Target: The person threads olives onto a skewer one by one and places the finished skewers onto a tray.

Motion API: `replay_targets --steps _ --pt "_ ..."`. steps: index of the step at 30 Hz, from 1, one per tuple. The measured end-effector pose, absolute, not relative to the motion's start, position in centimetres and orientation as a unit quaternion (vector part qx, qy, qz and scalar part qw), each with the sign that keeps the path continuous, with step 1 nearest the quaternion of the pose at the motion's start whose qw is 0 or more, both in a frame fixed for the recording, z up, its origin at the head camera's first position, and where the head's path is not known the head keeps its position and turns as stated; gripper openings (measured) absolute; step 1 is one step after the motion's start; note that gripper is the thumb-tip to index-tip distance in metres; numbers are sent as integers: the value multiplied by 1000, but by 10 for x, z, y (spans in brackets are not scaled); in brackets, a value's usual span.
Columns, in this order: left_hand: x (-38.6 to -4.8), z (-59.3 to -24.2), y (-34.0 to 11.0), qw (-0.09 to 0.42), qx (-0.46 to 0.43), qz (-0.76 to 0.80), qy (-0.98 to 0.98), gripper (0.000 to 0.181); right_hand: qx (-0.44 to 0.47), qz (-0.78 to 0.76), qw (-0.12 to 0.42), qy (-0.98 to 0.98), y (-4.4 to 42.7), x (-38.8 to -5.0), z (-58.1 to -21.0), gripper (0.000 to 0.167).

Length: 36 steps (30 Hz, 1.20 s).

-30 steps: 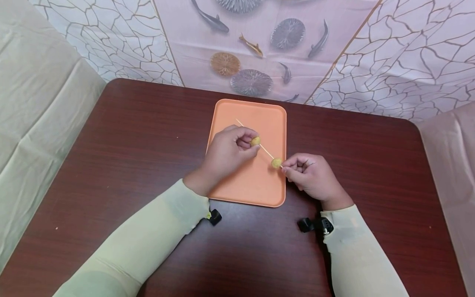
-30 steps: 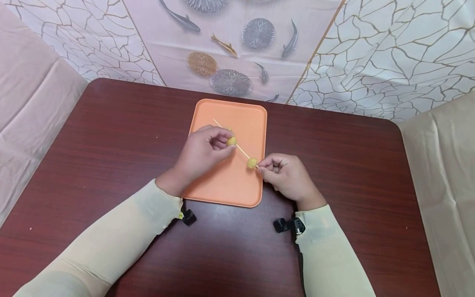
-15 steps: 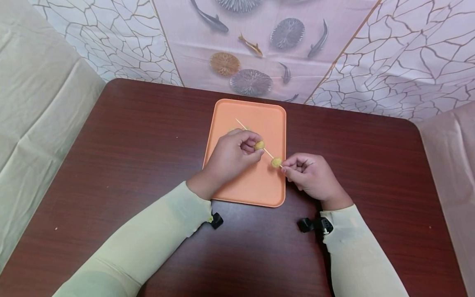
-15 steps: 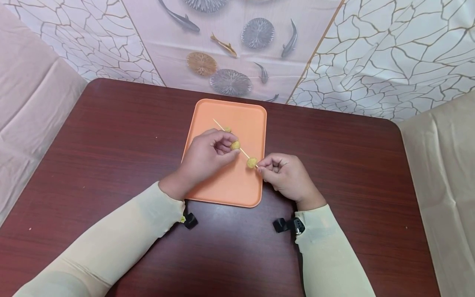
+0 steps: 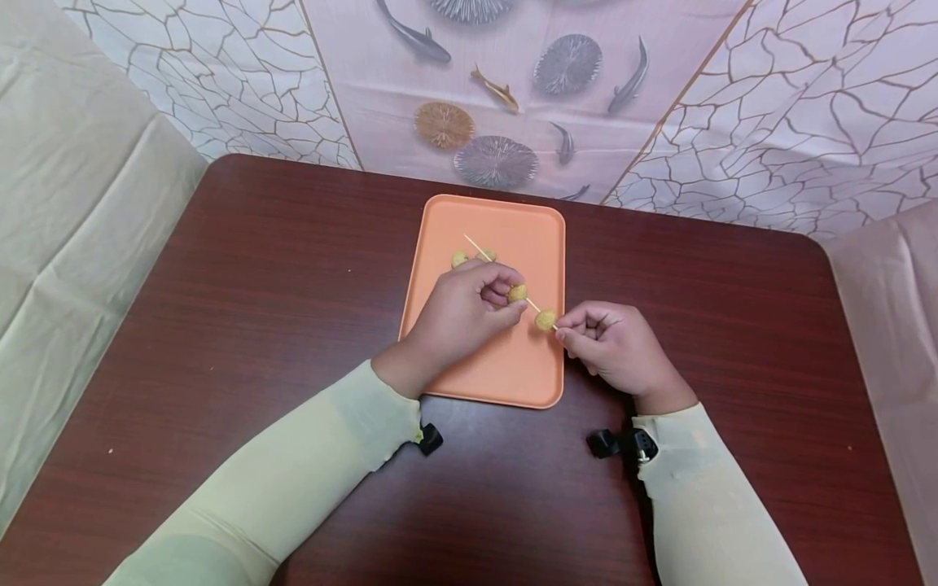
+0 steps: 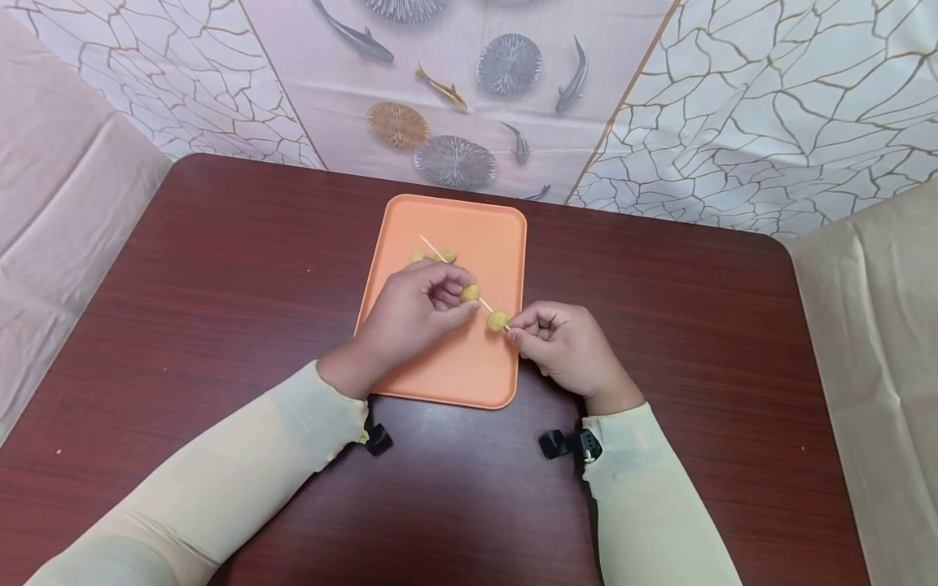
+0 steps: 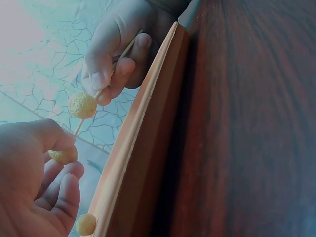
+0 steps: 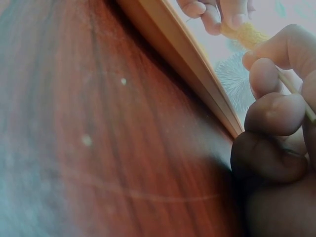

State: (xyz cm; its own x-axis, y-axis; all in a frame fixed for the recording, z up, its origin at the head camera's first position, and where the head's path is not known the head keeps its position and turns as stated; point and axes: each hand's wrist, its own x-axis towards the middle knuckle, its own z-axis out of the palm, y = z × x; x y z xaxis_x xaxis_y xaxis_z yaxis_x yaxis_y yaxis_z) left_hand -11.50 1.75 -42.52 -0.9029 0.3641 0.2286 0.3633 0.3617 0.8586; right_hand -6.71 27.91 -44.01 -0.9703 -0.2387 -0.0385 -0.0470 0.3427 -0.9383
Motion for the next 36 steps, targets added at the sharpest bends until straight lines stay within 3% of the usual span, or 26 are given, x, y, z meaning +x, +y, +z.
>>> replay_targets --steps 36 --pt "-110 -430 23 18 241 526 815 27 -87 -564 81 817 280 -69 -441 6"
